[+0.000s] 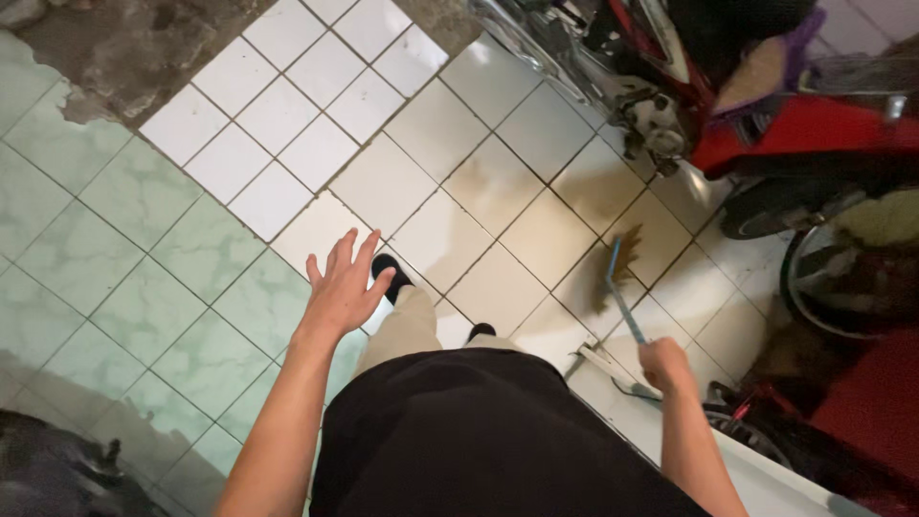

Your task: The person sweeps a tiled floor with a broom, moving around a cluttered area containing a motorcycle, a bicycle, and a red stool. The person repeatedly sweeps the same sections of the floor in a back-and-forth motion.

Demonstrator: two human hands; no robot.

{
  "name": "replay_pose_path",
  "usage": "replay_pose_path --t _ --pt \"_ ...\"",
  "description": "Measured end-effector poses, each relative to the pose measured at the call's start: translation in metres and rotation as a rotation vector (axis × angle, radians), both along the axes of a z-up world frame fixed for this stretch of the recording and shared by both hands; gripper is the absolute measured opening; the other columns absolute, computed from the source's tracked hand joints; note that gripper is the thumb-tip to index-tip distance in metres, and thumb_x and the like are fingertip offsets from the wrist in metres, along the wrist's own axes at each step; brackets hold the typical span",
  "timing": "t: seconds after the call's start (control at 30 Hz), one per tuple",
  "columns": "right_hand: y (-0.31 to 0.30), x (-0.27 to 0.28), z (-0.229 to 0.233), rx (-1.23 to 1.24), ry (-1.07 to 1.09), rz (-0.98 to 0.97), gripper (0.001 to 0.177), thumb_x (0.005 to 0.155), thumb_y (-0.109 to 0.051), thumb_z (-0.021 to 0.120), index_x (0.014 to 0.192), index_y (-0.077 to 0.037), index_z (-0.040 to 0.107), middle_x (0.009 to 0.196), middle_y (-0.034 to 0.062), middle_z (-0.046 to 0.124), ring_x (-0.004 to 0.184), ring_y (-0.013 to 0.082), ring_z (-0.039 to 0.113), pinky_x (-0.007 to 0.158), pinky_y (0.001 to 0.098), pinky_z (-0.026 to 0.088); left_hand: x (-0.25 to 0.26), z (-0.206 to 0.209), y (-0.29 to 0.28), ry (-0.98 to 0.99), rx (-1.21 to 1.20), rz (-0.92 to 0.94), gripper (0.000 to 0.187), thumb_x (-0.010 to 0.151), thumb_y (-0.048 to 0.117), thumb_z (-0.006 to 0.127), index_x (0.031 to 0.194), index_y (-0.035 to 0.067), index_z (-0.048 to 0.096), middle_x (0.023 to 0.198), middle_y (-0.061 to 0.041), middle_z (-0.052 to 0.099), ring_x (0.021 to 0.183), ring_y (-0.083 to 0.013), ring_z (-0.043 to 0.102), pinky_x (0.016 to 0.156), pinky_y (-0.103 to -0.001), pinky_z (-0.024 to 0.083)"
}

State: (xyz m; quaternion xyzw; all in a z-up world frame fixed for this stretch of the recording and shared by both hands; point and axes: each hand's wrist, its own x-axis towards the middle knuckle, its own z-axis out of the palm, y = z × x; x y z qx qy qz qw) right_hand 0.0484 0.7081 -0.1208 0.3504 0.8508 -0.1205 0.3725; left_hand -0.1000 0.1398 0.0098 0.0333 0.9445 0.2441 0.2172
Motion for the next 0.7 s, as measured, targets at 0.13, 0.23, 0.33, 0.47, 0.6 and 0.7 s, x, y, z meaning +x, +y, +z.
replay_pose_path --t 0.13,0.23,0.33,0.47,0.6,0.7 --pt "-0.093 -0.084 -0.042 -0.248 0.182 0.178 0.021 0.084 -0.022 0.062 0.078 -0.005 0.072 0.053 0.0112 0.059 0.047 0.0215 0.055 0.046 0.041 0.048 -0.056 -0.006 -0.038 0.037 -0.023 -0.001 0.067 0.099 0.046 0.054 0.156 0.018 0.036 0.162 -0.021 0.027 0.149 -0.0374 0.029 0.116 -0.072 0.01" --pt "-0.187 -0.171 -0.033 -0.37 0.075 0.081 0.048 0.101 -0.035 0.059 0.088 0.008 0.076 0.051 0.0096 0.055 0.042 0.0199 0.049 0.043 0.0378 0.041 -0.088 -0.005 -0.061 0.041 -0.044 0.019 0.068 0.098 0.047 0.055 0.157 0.019 0.035 0.162 -0.021 0.028 0.149 -0.0371 0.029 0.116 -0.072 0.01" --pt "-0.267 -0.255 -0.003 -0.552 0.115 -0.033 0.035 0.099 -0.031 0.059 0.118 -0.008 0.077 0.051 0.0054 0.053 0.039 0.0165 0.045 0.039 0.036 0.036 -0.12 -0.001 -0.078 0.048 -0.042 0.06 0.067 0.098 0.046 0.055 0.156 0.019 0.036 0.162 -0.021 0.028 0.149 -0.0364 0.028 0.115 -0.072 0.009" --pt "-0.332 -0.346 0.021 -0.592 0.101 0.142 0.034 0.1 -0.031 0.059 0.126 -0.014 0.072 0.053 0.0052 0.05 0.038 0.0152 0.043 0.038 0.0349 0.032 -0.144 -0.002 -0.093 0.013 -0.048 0.146 0.067 0.097 0.046 0.055 0.156 0.019 0.036 0.163 -0.019 0.029 0.15 -0.0342 0.028 0.116 -0.072 0.01" --pt "-0.348 -0.416 0.023 -0.755 0.179 0.142 0.035 0.099 -0.029 0.061 0.126 -0.011 0.074 0.059 0.0026 0.054 0.04 0.0126 0.044 0.037 0.0335 0.034 -0.167 -0.004 -0.113 0.015 -0.062 0.239 0.067 0.098 0.047 0.054 0.157 0.018 0.035 0.162 -0.02 0.026 0.149 -0.0353 0.027 0.115 -0.072 0.01" --pt "-0.307 -0.456 0.018 -0.675 0.206 0.21 0.037 0.099 -0.032 0.062 0.126 -0.011 0.075 0.061 0.0049 0.056 0.042 0.0139 0.047 0.04 0.0345 0.038 -0.19 0.0 -0.125 -0.027 -0.099 0.341 0.067 0.099 0.048 0.053 0.157 0.02 0.036 0.163 -0.019 0.026 0.15 -0.035 0.028 0.116 -0.071 0.011"
